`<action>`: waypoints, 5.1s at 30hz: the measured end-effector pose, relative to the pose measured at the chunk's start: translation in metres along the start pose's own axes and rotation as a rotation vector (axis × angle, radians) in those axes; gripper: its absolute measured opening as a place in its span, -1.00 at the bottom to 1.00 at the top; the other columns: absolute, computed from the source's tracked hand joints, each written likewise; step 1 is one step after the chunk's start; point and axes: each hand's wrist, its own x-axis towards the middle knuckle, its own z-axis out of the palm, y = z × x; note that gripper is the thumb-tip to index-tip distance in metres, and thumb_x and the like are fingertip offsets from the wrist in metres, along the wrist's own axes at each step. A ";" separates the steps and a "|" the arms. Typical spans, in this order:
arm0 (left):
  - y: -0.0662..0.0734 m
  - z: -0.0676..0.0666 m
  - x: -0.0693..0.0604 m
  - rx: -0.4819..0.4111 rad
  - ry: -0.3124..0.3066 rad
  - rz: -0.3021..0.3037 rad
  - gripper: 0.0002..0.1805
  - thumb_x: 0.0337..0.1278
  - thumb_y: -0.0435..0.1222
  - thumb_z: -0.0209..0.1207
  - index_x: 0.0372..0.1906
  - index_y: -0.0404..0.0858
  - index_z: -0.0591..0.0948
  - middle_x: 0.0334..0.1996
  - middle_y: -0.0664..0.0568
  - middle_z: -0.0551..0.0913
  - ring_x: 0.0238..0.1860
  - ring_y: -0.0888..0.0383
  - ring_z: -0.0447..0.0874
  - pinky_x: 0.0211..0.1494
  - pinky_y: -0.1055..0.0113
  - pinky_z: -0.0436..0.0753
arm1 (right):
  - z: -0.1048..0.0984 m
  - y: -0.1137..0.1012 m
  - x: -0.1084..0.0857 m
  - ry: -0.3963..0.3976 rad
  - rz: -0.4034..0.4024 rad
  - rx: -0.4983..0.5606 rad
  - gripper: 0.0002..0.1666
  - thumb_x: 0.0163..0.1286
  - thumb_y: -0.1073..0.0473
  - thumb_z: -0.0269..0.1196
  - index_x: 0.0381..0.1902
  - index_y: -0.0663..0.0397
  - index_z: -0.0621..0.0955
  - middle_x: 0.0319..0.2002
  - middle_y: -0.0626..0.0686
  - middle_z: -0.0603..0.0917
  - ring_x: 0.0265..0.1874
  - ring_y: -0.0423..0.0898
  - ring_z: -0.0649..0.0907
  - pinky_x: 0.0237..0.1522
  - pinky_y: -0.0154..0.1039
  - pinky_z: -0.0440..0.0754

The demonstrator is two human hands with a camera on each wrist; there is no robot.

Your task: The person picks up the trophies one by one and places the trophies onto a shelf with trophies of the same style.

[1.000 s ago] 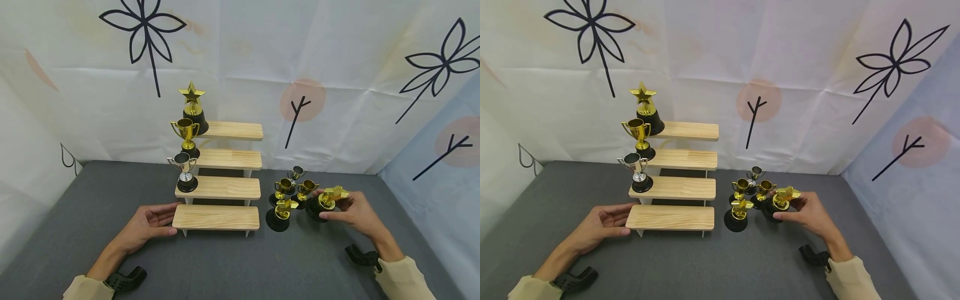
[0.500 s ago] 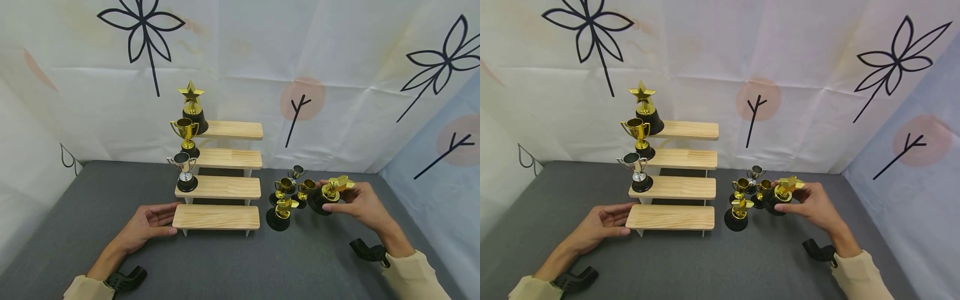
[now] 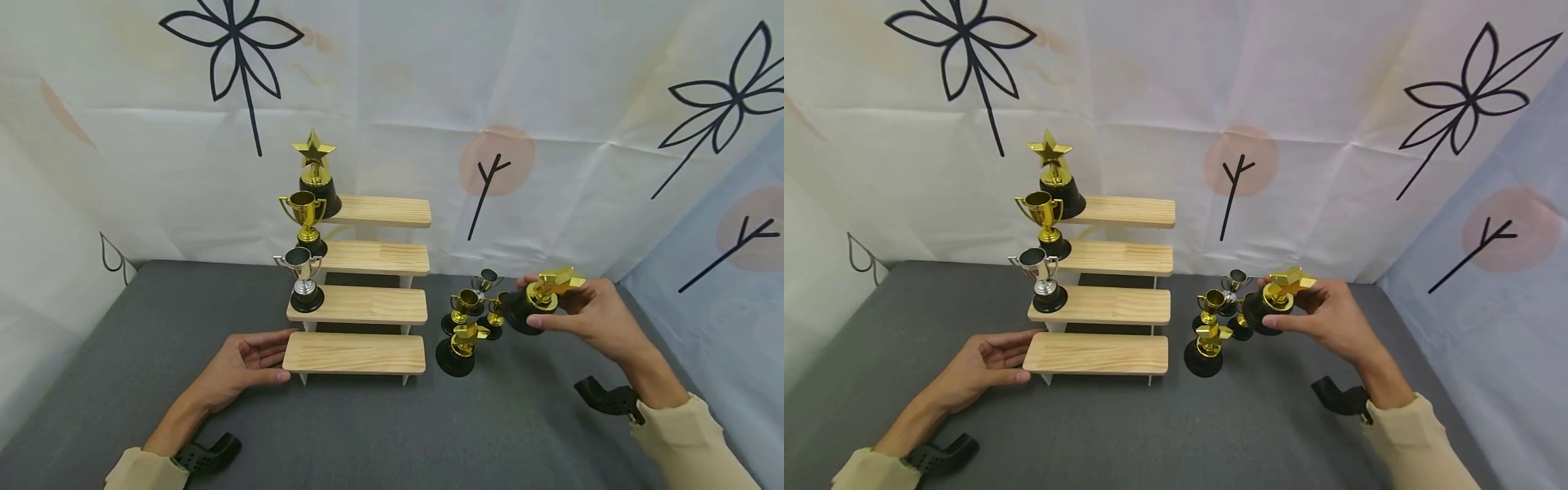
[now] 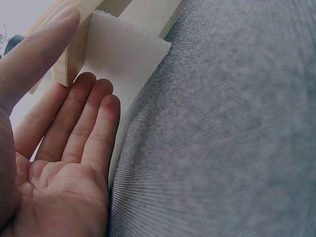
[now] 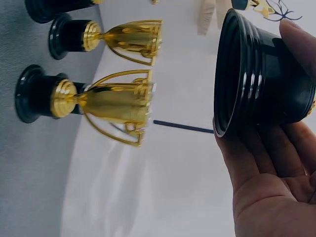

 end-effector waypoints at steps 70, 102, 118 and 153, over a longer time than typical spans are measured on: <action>0.000 0.000 0.001 0.024 0.009 -0.005 -0.23 0.04 -0.64 0.36 0.35 -0.76 0.26 0.30 -0.20 0.53 0.21 0.18 0.62 0.23 0.26 0.64 | 0.033 -0.064 0.114 -0.044 -0.092 0.071 -0.45 0.16 0.43 0.51 0.14 0.29 0.68 0.09 0.13 0.71 0.06 0.01 0.71 0.09 -0.26 0.71; -0.003 -0.001 0.001 0.000 -0.012 0.012 -0.24 0.06 -0.66 0.33 0.35 -0.76 0.24 0.26 0.09 0.59 0.22 0.17 0.61 0.24 0.26 0.63 | 0.058 -0.079 0.161 -0.089 -0.078 0.109 -0.45 0.15 0.39 0.52 0.14 0.24 0.69 0.03 0.10 0.75 0.01 0.00 0.73 0.08 -0.18 0.71; -0.001 0.000 0.001 0.040 0.010 -0.017 -0.23 0.05 -0.63 0.36 0.36 -0.73 0.27 0.32 -0.30 0.49 0.21 0.18 0.61 0.23 0.27 0.64 | 0.073 -0.078 0.178 -0.093 -0.064 0.084 -0.63 0.17 0.28 0.54 -0.06 0.25 0.74 -0.21 0.13 0.78 -0.18 0.05 0.75 -0.09 -0.16 0.73; 0.002 0.001 -0.001 0.020 0.016 -0.023 -0.22 0.03 -0.64 0.37 0.35 -0.75 0.26 0.27 0.03 0.59 0.20 0.18 0.62 0.22 0.28 0.64 | 0.099 -0.076 0.209 -0.093 0.018 0.176 -0.61 0.19 0.32 0.53 0.00 0.24 0.74 -0.15 0.14 0.78 -0.11 0.04 0.74 0.07 -0.13 0.71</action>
